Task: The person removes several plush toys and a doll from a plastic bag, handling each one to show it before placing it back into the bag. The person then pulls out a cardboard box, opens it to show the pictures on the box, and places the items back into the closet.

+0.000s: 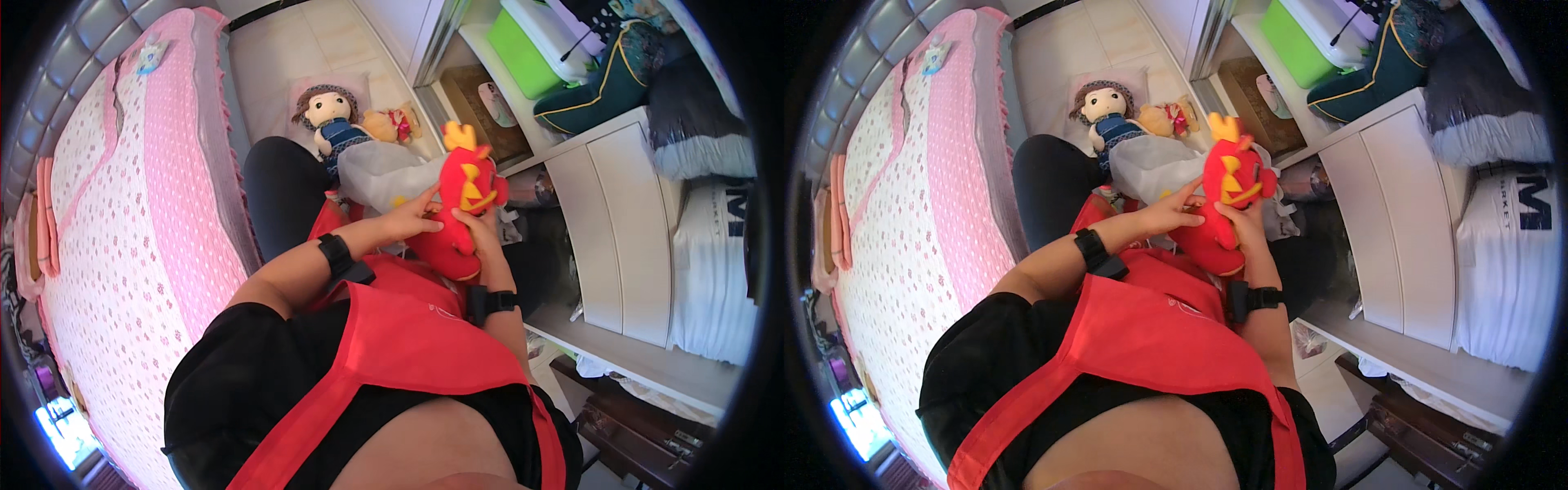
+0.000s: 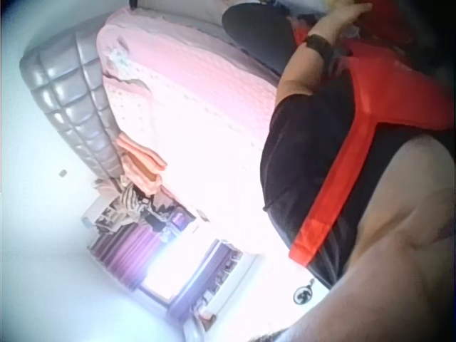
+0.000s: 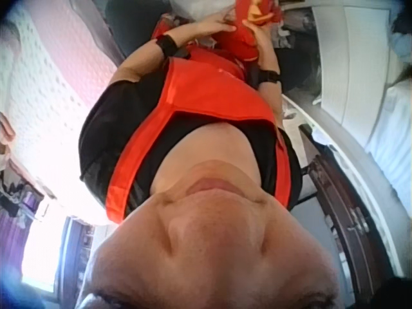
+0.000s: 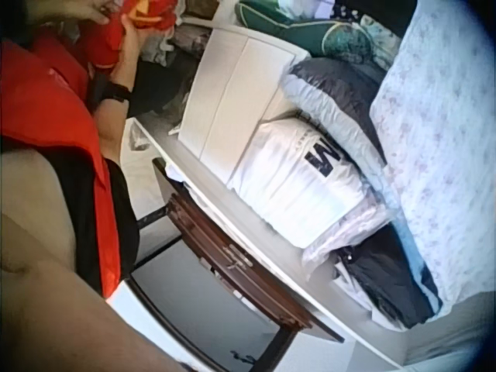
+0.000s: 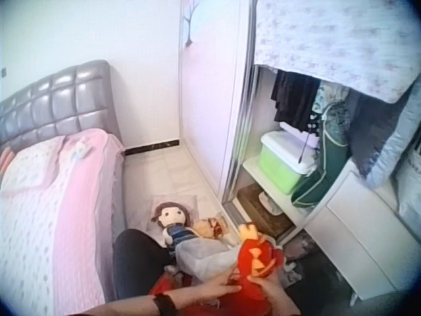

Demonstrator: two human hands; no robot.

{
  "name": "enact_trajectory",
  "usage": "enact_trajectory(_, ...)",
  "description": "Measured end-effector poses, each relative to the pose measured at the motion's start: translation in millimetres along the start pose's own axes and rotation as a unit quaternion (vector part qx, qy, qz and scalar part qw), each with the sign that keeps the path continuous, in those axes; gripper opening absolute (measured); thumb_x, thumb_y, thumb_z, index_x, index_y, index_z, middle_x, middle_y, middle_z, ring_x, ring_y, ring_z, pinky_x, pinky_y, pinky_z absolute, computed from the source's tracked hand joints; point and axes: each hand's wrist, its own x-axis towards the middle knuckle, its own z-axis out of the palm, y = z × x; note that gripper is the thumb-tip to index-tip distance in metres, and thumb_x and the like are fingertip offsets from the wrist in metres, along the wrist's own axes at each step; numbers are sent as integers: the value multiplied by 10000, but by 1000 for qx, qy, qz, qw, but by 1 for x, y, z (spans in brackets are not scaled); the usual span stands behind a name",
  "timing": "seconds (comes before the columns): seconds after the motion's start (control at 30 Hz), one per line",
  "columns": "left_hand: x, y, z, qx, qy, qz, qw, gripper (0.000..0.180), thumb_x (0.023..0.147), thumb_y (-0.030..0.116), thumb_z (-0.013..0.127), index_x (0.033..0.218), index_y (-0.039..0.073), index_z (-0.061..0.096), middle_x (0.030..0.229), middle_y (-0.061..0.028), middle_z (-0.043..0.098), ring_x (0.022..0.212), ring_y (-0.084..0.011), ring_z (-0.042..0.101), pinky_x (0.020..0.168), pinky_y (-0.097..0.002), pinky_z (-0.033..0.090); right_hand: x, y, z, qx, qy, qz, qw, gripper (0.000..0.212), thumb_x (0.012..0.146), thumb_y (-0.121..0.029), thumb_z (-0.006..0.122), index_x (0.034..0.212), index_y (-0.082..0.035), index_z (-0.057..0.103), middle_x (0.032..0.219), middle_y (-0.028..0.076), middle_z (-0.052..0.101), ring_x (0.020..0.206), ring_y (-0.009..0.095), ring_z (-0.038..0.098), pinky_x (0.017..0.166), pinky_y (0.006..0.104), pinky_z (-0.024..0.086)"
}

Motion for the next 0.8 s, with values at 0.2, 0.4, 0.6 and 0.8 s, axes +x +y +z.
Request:
enact_trajectory(0.2, 25, -5, -23, 37, 10, 16, 999, 490, 830, 135, 555, 1277, 109, 355, 1110, -94, 533, 990, -176, 495, 864, -295, 383, -7, 6, -37, -32, 86, -29, 995, 820, 598, 15, 743, 1271, -63, 282, 1156, 103, 482, 1061, 242, 482, 873, 364, 421)
enact_trajectory(0.4, 18, -36, -53, 714, 144, -29, 685, 244, 724, 118, 601, 961, 58, 614, 1022, -88, 573, 929, -231, 549, 765, -328, 424, -15, -46, -72, 0, 101, -85, 991, 699, 647, 9, 709, 1247, -35, 352, 1162, 90, 495, 1014, 219, 518, 871, 321, 422)
enact_trajectory(0.6, 32, -24, -68, 763, -17, -164, 625, 220, 719, 160, 606, 921, 85, 653, 1042, -51, 580, 1031, -264, 508, 862, -439, 399, -35, -63, -94, -40, 120, -125, 984, 549, 731, -22, 610, 1230, -28, 380, 1123, 120, 529, 971, 261, 557, 843, 359, 466)
enact_trajectory(0.8, 46, 1, -109, 752, 105, -45, 649, 237, 679, 127, 635, 913, 101, 666, 958, -96, 619, 911, -279, 584, 800, -385, 465, -43, -55, -91, 106, 117, -41, 987, 540, 747, -53, 601, 1236, -41, 373, 1112, 116, 536, 975, 253, 558, 844, 363, 466)
